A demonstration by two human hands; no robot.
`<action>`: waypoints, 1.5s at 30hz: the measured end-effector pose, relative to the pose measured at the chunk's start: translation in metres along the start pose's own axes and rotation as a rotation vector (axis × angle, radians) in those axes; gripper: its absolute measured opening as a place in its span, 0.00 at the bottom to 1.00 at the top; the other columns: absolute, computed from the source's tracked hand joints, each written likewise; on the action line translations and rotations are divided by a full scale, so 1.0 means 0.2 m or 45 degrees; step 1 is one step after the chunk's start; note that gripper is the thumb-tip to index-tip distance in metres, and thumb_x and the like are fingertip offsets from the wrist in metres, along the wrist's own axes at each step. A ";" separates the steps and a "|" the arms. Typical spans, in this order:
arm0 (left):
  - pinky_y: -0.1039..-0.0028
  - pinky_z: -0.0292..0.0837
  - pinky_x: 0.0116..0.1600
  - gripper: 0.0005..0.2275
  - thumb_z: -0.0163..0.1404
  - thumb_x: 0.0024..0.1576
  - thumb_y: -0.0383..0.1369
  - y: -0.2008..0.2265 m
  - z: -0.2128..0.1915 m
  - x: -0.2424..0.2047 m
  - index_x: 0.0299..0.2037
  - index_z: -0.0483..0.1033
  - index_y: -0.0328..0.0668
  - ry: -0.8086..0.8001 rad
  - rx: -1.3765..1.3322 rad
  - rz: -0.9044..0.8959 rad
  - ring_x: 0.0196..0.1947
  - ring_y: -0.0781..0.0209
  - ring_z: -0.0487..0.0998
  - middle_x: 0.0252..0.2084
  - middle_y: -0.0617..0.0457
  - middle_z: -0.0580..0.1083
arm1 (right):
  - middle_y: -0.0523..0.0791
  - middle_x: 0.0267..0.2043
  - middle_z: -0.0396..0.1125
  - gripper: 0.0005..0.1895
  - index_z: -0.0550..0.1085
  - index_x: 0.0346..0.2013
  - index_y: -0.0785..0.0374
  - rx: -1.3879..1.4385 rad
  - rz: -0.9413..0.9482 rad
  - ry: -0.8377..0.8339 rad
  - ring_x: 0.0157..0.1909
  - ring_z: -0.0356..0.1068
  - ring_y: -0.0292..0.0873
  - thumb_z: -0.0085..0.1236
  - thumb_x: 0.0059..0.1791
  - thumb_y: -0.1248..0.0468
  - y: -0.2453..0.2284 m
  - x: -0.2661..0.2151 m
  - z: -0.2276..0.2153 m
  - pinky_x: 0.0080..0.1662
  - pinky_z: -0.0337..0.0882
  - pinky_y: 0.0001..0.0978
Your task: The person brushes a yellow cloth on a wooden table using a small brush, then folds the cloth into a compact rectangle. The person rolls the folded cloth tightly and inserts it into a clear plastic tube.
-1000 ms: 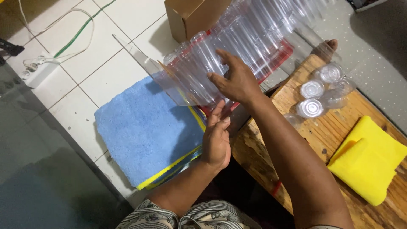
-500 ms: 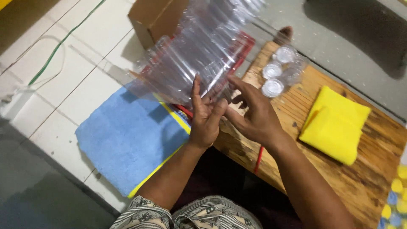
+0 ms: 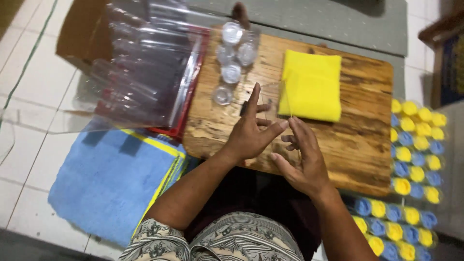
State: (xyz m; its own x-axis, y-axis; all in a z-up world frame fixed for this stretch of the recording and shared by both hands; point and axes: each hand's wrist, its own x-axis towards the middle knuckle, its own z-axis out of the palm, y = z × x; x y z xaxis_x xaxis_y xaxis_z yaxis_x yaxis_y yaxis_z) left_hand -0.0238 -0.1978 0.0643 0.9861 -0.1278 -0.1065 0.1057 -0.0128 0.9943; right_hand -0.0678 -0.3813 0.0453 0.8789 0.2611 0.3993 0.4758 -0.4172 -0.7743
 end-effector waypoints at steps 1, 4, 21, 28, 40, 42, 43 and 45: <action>0.55 0.81 0.53 0.52 0.63 0.49 0.46 0.01 0.02 0.00 0.78 0.37 0.52 -0.030 0.006 -0.001 0.55 0.32 0.79 0.63 0.26 0.66 | 0.59 0.71 0.54 0.44 0.59 0.73 0.63 -0.009 0.016 0.025 0.53 0.74 0.59 0.69 0.45 0.65 0.01 -0.03 0.00 0.48 0.77 0.41; 0.60 0.80 0.56 0.49 0.61 0.48 0.52 0.01 0.06 0.00 0.77 0.45 0.51 -0.100 0.476 -0.044 0.54 0.43 0.82 0.66 0.35 0.68 | 0.62 0.67 0.57 0.41 0.64 0.69 0.67 -0.173 0.083 0.128 0.60 0.69 0.66 0.70 0.44 0.62 0.03 -0.09 0.01 0.51 0.77 0.46; 0.38 0.69 0.60 0.27 0.45 0.61 0.48 -0.07 -0.01 0.14 0.69 0.65 0.50 -0.229 1.012 0.136 0.64 0.25 0.68 0.71 0.31 0.58 | 0.55 0.61 0.69 0.32 0.68 0.68 0.61 -0.421 -0.065 -0.031 0.61 0.71 0.59 0.57 0.52 0.48 0.13 -0.04 0.01 0.52 0.72 0.53; 0.36 0.71 0.57 0.24 0.44 0.62 0.45 -0.02 -0.01 0.14 0.67 0.66 0.49 -0.165 1.070 0.196 0.57 0.22 0.73 0.69 0.31 0.59 | 0.56 0.60 0.67 0.26 0.71 0.66 0.53 -0.588 0.052 -0.123 0.63 0.66 0.61 0.55 0.54 0.52 0.19 0.08 -0.22 0.63 0.61 0.59; 0.40 0.72 0.54 0.21 0.46 0.60 0.44 -0.08 0.02 0.25 0.62 0.72 0.47 -0.076 1.321 0.503 0.55 0.25 0.75 0.63 0.33 0.68 | 0.47 0.63 0.68 0.25 0.76 0.58 0.43 -1.016 0.031 -0.270 0.69 0.64 0.57 0.62 0.47 0.46 0.52 0.15 -0.31 0.67 0.58 0.56; 0.47 0.72 0.57 0.19 0.47 0.61 0.43 -0.10 0.06 0.28 0.59 0.77 0.48 0.001 1.396 0.797 0.58 0.32 0.75 0.59 0.37 0.72 | 0.51 0.62 0.68 0.25 0.76 0.59 0.49 -0.943 0.004 -0.279 0.68 0.64 0.61 0.61 0.49 0.47 0.52 0.16 -0.32 0.66 0.59 0.61; 0.47 0.72 0.57 0.19 0.47 0.61 0.43 -0.12 0.10 0.32 0.59 0.77 0.48 -0.004 1.396 0.798 0.58 0.32 0.75 0.59 0.37 0.72 | 0.51 0.62 0.68 0.25 0.76 0.59 0.49 -0.943 0.008 -0.277 0.68 0.64 0.61 0.61 0.49 0.47 0.54 0.18 -0.32 0.66 0.59 0.61; 0.53 0.72 0.59 0.16 0.52 0.58 0.43 -0.14 0.17 0.41 0.56 0.78 0.54 -0.067 1.441 1.166 0.61 0.39 0.74 0.57 0.44 0.74 | 0.53 0.61 0.68 0.24 0.74 0.62 0.49 -0.865 -0.036 -0.256 0.66 0.66 0.63 0.56 0.53 0.46 0.59 0.23 -0.33 0.64 0.61 0.63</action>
State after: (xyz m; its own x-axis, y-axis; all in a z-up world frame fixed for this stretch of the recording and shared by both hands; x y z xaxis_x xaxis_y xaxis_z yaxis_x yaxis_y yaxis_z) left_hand 0.0496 -0.2408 0.0279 0.6426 -0.5554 0.5278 -0.7250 -0.6637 0.1842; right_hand 0.0311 -0.4765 0.0040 0.8736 0.4081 0.2653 0.4726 -0.8416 -0.2614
